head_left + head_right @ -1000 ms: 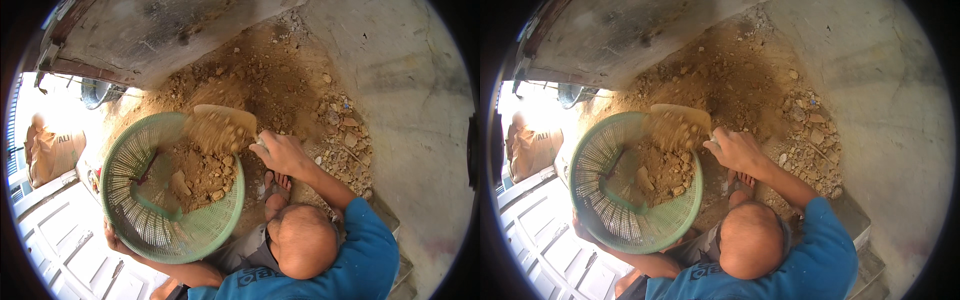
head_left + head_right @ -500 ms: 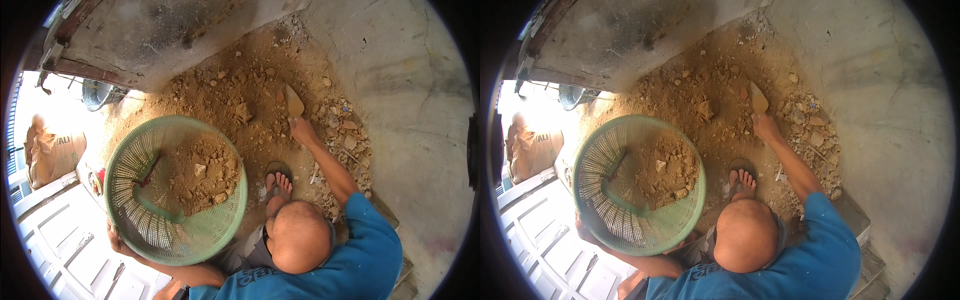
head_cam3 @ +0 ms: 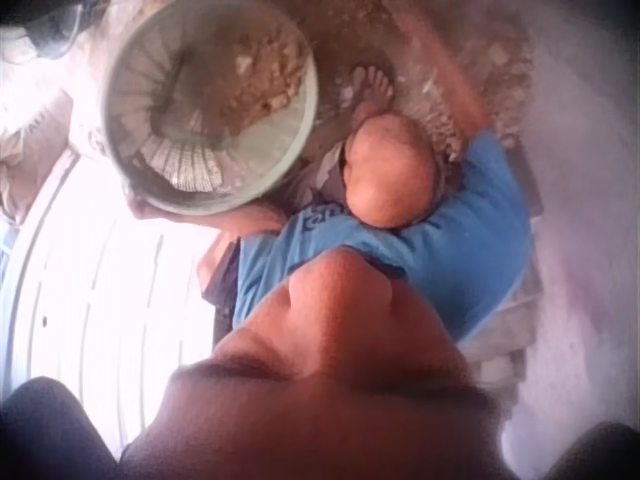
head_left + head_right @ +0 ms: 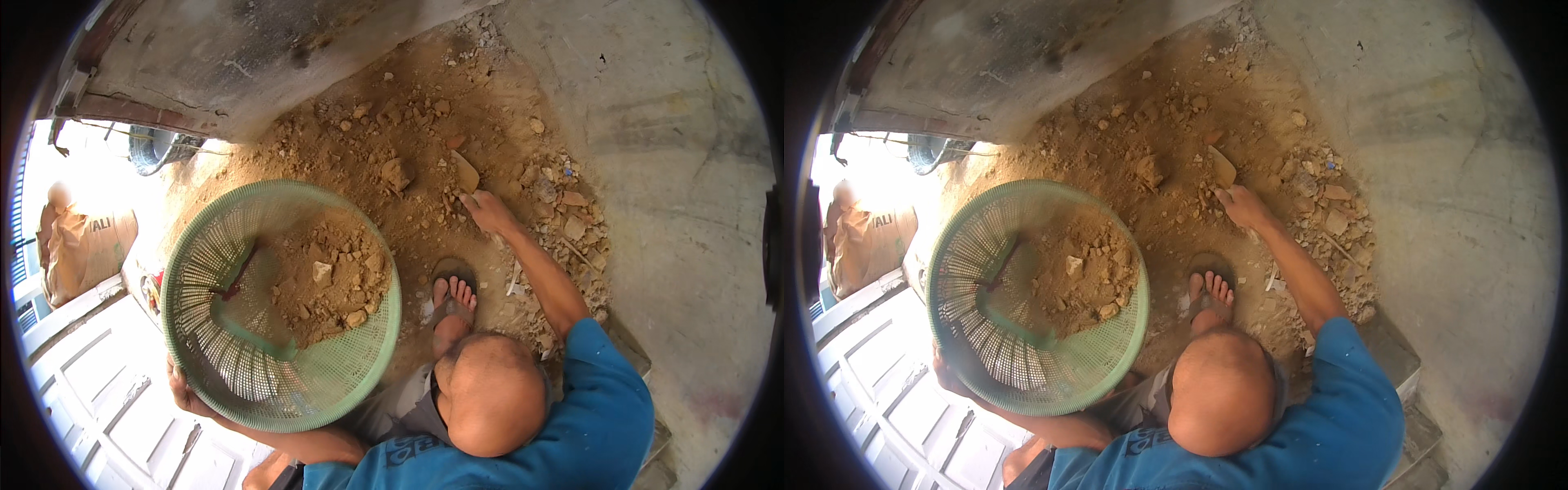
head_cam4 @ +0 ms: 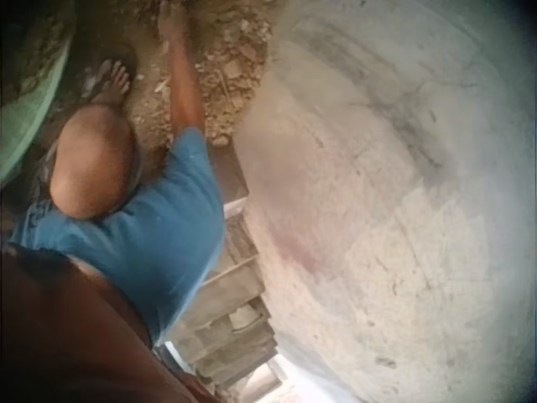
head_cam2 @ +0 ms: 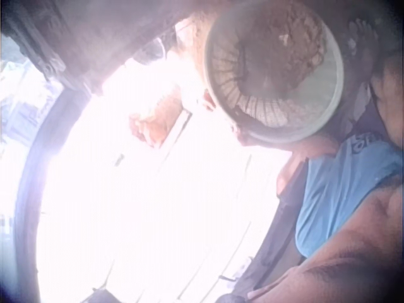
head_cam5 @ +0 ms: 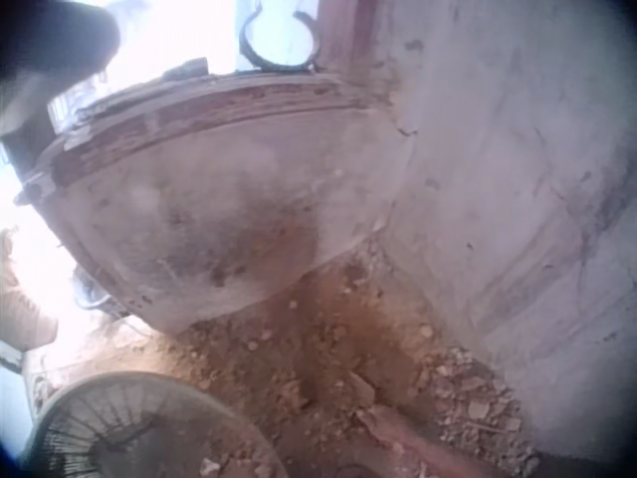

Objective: The person scoops debris from the floor into a green plastic basket using a trowel, then shakes the basket to separate fine material from larger chunks. The person repeats this scooping and sifting process multiple times.

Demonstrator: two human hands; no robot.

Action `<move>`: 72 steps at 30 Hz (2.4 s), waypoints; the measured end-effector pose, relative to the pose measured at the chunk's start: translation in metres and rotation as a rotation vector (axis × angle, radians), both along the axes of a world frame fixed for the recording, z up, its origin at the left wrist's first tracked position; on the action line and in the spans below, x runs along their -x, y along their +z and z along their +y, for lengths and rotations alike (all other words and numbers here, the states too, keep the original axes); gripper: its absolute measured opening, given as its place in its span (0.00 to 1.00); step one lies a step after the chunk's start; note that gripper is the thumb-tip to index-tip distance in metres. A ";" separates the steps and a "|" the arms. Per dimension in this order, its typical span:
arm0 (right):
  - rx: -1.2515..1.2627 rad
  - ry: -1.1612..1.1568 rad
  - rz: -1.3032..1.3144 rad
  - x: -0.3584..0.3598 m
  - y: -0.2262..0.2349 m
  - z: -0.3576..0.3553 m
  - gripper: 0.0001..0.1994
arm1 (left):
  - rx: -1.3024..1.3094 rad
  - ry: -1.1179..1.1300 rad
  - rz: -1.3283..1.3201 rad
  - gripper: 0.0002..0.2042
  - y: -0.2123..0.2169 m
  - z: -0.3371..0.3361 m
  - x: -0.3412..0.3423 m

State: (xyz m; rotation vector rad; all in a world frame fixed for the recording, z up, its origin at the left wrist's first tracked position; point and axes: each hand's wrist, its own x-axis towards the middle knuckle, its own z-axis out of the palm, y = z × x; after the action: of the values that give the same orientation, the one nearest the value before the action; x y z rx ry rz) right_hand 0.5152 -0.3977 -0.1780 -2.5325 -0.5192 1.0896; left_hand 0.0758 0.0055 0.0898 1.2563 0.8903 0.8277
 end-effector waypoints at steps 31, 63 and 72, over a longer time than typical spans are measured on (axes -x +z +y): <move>-0.374 -0.130 0.265 -0.058 0.003 0.158 0.29 | -0.156 0.180 0.120 0.23 -0.025 0.013 0.027; 0.075 0.116 -0.349 -0.064 0.046 0.046 0.29 | -0.199 0.308 0.592 0.22 0.002 -0.003 -0.011; 0.013 0.136 -0.112 -0.011 0.043 0.066 0.29 | -0.155 0.276 0.420 0.22 -0.009 0.002 0.001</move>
State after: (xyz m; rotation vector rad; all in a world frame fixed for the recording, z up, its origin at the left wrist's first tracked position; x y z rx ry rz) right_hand 0.5260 -0.3314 -0.1350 -2.6131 -0.7253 1.0023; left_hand 0.0744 0.0080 0.0808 1.4937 1.3811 0.8762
